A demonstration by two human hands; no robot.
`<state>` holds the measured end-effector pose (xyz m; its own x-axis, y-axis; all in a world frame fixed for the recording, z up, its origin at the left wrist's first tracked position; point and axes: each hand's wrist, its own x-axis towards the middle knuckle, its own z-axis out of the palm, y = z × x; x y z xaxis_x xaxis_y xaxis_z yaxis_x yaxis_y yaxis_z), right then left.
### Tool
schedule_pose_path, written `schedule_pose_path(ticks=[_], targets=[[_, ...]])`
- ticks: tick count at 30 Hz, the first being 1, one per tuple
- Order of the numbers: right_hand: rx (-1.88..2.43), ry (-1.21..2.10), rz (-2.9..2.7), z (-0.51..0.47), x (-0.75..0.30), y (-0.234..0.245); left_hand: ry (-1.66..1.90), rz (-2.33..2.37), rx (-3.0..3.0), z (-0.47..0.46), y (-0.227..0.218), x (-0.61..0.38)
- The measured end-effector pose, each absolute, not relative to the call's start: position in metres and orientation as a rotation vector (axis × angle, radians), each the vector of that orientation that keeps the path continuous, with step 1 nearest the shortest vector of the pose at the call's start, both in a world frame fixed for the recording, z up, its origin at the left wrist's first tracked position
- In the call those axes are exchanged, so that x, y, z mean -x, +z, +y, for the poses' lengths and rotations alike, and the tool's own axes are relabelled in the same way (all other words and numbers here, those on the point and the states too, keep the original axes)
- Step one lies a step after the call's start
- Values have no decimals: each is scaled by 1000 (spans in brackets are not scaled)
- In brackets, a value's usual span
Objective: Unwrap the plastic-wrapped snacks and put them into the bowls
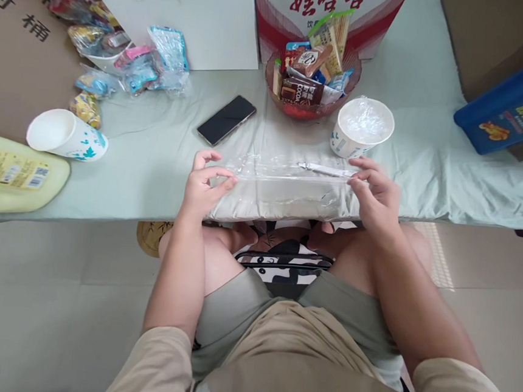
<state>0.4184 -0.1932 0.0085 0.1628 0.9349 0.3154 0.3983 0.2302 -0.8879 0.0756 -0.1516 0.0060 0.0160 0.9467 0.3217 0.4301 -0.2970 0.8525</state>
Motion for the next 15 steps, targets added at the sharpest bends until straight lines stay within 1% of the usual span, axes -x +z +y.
schedule_pose_path(ticks=[5, 9, 12, 15], targets=[[1276, 957, -1228, -197, -419, 7, 1160, 1180, -1413, -164, 18, -84], [1194, 1196, -1200, -197, -419, 9, 1247, 1241, -1185, -164, 21, -90], [1233, 1296, -1292, -198, -416, 13, 1300, 1382, -1238, -157, 16, -90], [1253, 1328, -1251, -198, -412, 14, 1257, 1429, -1367, -153, 8, -87]])
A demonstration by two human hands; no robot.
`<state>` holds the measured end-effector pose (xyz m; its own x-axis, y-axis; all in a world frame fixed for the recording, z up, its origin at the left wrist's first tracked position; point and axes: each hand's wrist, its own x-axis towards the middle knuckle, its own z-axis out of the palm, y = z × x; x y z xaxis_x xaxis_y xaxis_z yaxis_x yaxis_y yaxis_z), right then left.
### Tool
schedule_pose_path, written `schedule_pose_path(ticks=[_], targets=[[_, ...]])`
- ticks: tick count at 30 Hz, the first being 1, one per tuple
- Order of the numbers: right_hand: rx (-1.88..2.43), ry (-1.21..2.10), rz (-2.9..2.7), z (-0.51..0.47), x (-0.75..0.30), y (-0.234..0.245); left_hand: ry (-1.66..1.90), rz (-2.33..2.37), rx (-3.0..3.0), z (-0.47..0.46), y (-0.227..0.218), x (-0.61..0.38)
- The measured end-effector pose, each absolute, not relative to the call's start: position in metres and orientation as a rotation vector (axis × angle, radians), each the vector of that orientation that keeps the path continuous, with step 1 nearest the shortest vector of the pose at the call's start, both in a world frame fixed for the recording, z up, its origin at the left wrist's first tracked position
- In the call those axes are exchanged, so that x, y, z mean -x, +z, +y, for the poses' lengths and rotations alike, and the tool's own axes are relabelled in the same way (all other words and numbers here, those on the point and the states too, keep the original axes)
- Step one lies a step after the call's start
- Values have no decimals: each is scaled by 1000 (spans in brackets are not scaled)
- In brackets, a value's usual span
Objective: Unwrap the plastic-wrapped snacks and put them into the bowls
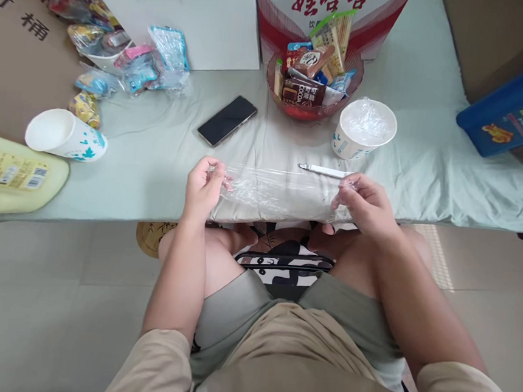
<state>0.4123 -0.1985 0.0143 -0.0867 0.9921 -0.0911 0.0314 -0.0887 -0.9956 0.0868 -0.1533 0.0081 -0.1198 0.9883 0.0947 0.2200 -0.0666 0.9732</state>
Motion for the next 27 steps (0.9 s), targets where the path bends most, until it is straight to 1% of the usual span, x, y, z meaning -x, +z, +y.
schedule_pose_path(ticks=[3, 7, 8, 9, 11, 13, 14, 17, 22, 24, 27], targets=[[1252, 1343, -1135, -198, -407, 15, 1092, 1357, -1358, -155, 6, -85], [1300, 1365, -993, -196, -404, 19, 718, 1206, -1298, -164, 16, -84], [1298, 1377, -967, -196, -405, 21, 676, 1164, -1277, -165, 19, -85], [1284, 1391, -945, -197, -408, 22, 694, 1125, -1246, -167, 22, -85], [1224, 1469, -925, -201, -416, 23, 858, 1065, -1152, -167, 25, -88], [1102, 1594, -930, -206, -428, 23, 1012, 1049, -1030, -164, 25, -91], [1026, 1645, -937, -208, -434, 21, 1036, 1060, -971, -161, 23, -92], [867, 1684, -926, -206, -445, 16, 947, 1113, -856, -152, 17, -96], [868, 1592, -831, -192, -426, 12, 750, 1051, -927, -149, 8, -107], [881, 1690, -903, -193, -412, 10, 663, 996, -978, -153, 7, -116], [915, 1972, -1155, -203, -392, 8, 543, 895, -990, -159, 7, -128]])
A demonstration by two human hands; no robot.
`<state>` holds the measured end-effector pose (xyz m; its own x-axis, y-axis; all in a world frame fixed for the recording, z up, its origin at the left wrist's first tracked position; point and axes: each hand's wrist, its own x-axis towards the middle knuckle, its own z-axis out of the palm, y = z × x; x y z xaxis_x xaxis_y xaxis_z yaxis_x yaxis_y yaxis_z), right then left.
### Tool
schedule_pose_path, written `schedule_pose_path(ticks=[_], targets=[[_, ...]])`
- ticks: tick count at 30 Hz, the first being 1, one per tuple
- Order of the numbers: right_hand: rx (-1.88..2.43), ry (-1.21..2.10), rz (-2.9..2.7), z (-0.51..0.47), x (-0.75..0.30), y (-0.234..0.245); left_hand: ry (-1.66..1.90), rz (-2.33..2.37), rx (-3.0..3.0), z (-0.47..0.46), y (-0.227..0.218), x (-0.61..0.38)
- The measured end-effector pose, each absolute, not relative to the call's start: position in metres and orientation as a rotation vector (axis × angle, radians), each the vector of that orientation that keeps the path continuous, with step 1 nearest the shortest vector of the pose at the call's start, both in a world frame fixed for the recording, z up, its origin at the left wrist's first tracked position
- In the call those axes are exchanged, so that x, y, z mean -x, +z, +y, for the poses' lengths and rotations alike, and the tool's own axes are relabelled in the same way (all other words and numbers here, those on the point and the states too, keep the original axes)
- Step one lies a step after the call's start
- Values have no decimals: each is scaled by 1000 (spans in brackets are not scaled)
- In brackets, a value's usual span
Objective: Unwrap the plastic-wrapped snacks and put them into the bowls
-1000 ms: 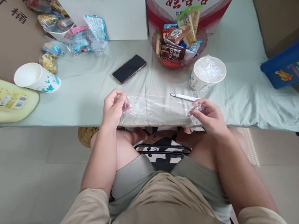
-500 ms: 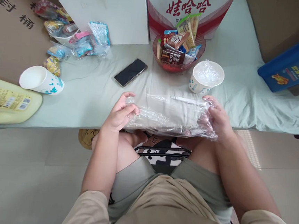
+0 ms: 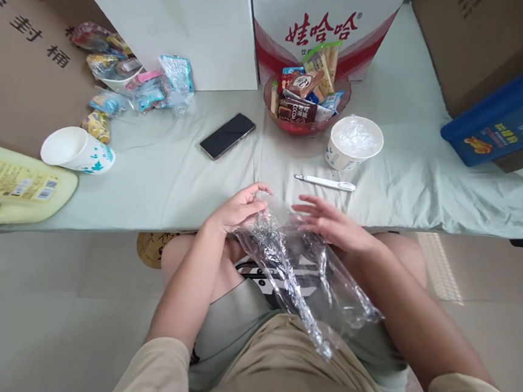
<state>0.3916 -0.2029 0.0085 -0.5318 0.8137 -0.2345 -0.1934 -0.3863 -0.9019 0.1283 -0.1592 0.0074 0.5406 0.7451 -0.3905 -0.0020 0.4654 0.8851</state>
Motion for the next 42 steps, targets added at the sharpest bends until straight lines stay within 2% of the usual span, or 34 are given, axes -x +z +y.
schedule_pose_path(ticks=[3, 5, 11, 17, 20, 26, 29, 32, 37, 42], targets=[[880, 2274, -1432, -213, -377, 11, 530, 875, -968, -160, 4, -131], [840, 2334, -1483, -217, -373, 13, 600, 873, -930, -160, -1, -125], [704, 2198, -1210, -216, -382, 14, 813, 748, -764, -167, -10, -114], [1037, 1814, -864, -211, -377, 5, 699, 612, -687, -182, -7, -154], [1145, 1763, -930, -209, -372, 2, 641, 538, -717, -187, -7, -163], [1332, 1720, -1147, -208, -373, 6, 677, 990, -887, -183, -3, -156], [1393, 1701, -1180, -208, -373, 8, 695, 963, -816, -180, -1, -151], [1372, 1700, -1300, -209, -372, 7, 726, 918, -791, -179, 1, -151], [1273, 1699, -1612, -212, -369, 1, 719, 1146, -960, -178, -1, -158], [1178, 1761, -1470, -214, -373, -2, 792, 1020, -1106, -183, 6, -141]])
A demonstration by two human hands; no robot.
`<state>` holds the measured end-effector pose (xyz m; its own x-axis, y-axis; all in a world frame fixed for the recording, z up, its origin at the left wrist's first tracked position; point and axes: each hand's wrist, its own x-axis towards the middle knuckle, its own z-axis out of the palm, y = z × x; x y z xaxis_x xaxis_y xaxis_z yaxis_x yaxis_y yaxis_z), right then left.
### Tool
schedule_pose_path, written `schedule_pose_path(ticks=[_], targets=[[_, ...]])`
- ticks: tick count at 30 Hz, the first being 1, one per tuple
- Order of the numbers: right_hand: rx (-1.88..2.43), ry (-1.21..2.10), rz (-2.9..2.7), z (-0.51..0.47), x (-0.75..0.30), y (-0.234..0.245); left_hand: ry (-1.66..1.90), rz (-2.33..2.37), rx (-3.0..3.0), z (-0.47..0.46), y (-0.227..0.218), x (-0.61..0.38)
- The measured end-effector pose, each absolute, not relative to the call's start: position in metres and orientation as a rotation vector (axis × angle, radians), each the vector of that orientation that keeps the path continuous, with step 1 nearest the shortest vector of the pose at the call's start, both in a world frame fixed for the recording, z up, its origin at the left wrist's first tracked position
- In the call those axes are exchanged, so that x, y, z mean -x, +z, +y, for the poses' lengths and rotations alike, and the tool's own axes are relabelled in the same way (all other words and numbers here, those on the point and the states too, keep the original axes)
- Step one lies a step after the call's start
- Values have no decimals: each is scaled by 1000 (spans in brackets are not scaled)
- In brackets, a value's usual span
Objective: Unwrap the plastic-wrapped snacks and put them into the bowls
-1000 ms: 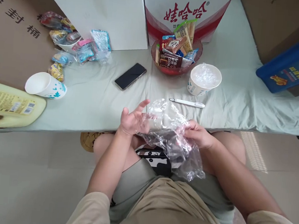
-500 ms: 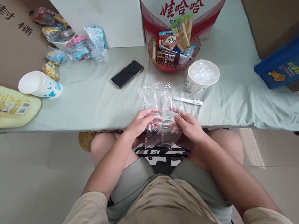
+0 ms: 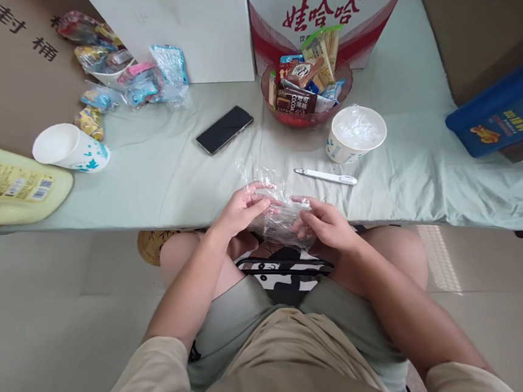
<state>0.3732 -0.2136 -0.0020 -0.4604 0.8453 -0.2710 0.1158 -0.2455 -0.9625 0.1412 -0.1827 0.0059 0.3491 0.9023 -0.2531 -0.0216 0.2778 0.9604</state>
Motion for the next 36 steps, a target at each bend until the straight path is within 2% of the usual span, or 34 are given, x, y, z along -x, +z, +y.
schedule_pose_path(ticks=[6, 10, 16, 20, 26, 30, 36], targets=[[750, 1890, -1606, -216, -378, 0, 698, 936, -1220, -189, 15, -127], [881, 1861, -1575, -214, -374, -1, 587, 1115, -1189, -181, 9, -131], [1169, 1732, -1422, -212, -369, -1, 417, 987, -1289, -182, 11, -131], [1065, 1619, -1437, -214, -371, -2, 516, 1005, -1264, -184, 8, -132], [895, 1529, -1464, -215, -379, -1, 714, 742, -1192, -186, 6, -124], [804, 1514, -1623, -210, -388, 3, 678, 712, -1283, -184, 7, -116], [884, 1282, -1735, -207, -393, 0, 610, 743, -1271, -179, 9, -115]])
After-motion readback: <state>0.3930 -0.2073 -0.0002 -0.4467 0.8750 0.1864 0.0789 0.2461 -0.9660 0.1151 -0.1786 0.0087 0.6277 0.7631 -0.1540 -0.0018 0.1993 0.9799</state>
